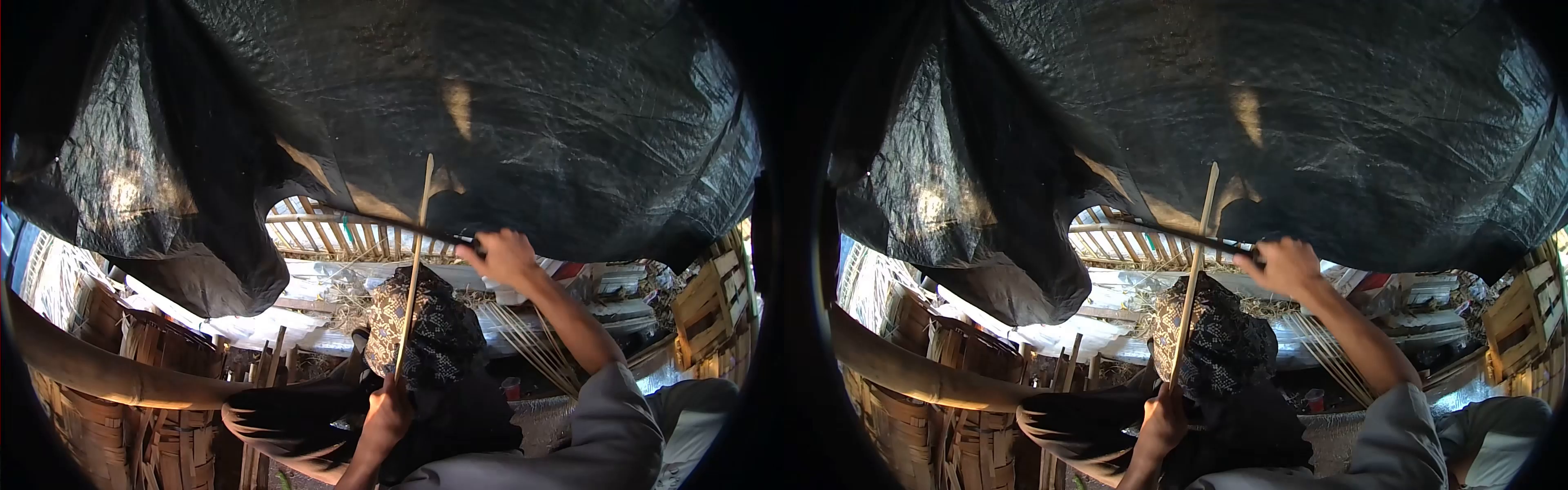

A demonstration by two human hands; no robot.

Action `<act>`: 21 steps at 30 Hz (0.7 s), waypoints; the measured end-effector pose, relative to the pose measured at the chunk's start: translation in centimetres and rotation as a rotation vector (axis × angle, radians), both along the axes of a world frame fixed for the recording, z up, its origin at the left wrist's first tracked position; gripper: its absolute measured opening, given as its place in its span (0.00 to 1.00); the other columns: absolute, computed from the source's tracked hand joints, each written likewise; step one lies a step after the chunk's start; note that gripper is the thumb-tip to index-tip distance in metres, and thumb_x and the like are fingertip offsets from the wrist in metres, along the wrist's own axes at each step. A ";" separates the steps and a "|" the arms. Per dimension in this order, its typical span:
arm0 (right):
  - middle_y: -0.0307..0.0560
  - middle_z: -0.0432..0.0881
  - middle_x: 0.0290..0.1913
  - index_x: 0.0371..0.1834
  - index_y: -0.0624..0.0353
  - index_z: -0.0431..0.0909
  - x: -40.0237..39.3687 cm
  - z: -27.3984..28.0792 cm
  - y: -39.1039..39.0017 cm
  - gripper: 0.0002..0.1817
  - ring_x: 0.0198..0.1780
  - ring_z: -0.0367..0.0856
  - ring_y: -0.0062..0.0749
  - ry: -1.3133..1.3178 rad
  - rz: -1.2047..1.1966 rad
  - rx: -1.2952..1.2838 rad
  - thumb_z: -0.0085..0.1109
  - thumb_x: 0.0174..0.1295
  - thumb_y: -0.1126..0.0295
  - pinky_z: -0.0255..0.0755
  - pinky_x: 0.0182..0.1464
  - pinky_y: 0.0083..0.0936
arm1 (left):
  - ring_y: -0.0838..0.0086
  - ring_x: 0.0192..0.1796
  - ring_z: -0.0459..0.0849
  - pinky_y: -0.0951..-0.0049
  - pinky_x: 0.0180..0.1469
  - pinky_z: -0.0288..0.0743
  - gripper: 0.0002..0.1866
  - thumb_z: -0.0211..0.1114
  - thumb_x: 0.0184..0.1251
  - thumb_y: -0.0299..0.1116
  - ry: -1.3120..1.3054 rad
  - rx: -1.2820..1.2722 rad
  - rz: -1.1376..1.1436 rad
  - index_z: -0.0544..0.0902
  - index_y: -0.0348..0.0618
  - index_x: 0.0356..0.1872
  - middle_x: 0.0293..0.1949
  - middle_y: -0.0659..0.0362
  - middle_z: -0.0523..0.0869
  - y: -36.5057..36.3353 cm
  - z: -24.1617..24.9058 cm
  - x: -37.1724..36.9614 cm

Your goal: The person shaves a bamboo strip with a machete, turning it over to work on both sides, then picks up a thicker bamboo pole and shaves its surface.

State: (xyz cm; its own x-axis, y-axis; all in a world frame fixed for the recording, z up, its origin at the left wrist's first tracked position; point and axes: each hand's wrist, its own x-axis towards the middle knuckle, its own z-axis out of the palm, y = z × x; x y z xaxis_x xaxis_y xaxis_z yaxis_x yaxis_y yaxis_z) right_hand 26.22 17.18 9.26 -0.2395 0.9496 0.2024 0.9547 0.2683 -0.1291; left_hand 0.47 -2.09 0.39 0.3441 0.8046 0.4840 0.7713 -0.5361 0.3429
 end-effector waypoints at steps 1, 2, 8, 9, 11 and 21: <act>0.51 0.79 0.16 0.27 0.59 0.81 0.1 0.6 0.5 0.36 0.22 0.83 0.41 0.001 -0.001 0.003 0.43 0.59 0.33 0.76 0.25 0.35 | 0.47 0.21 0.77 0.57 0.19 0.68 0.12 0.51 0.61 0.21 0.001 0.003 -0.001 0.67 0.27 0.45 0.18 0.42 0.75 -0.2 0.5 0.1; 0.52 0.79 0.17 0.28 0.60 0.81 0.0 1.1 0.9 0.36 0.23 0.83 0.41 0.013 -0.030 -0.048 0.43 0.60 0.34 0.77 0.25 0.35 | 0.47 0.21 0.78 0.57 0.19 0.68 0.13 0.51 0.61 0.21 -0.207 -0.262 0.011 0.66 0.27 0.47 0.18 0.42 0.75 -0.2 1.0 0.0; 0.52 0.77 0.16 0.26 0.56 0.81 -2.4 2.6 -3.8 0.34 0.22 0.82 0.40 -0.108 0.199 -0.242 0.45 0.58 0.33 0.77 0.25 0.38 | 0.44 0.25 0.79 0.53 0.22 0.70 0.14 0.52 0.60 0.20 -0.393 -0.327 0.059 0.67 0.30 0.47 0.21 0.42 0.77 -0.2 0.8 0.4; 0.50 0.76 0.14 0.26 0.55 0.81 -2.9 2.5 -5.0 0.34 0.20 0.81 0.38 -0.196 0.256 -0.215 0.45 0.57 0.32 0.77 0.23 0.36 | 0.44 0.25 0.79 0.53 0.22 0.70 0.14 0.52 0.60 0.20 -0.397 -0.331 0.053 0.67 0.30 0.47 0.21 0.42 0.77 -0.4 1.3 0.5; 0.48 0.74 0.11 0.23 0.53 0.80 -2.0 0.4 -4.7 0.35 0.15 0.77 0.36 -0.176 0.368 0.131 0.44 0.56 0.30 0.75 0.20 0.33 | 0.50 0.26 0.78 0.56 0.24 0.68 0.08 0.54 0.60 0.21 -0.319 -0.529 0.091 0.71 0.35 0.40 0.27 0.46 0.75 -0.8 2.3 0.5; 0.54 0.80 0.20 0.24 0.63 0.80 1.2 0.2 3.2 0.38 0.27 0.83 0.49 0.144 -0.128 -0.011 0.42 0.60 0.33 0.77 0.30 0.40 | 0.40 0.32 0.77 0.48 0.27 0.70 0.04 0.52 0.67 0.29 -0.409 -0.683 0.257 0.68 0.40 0.35 0.23 0.39 0.79 -1.8 2.7 0.0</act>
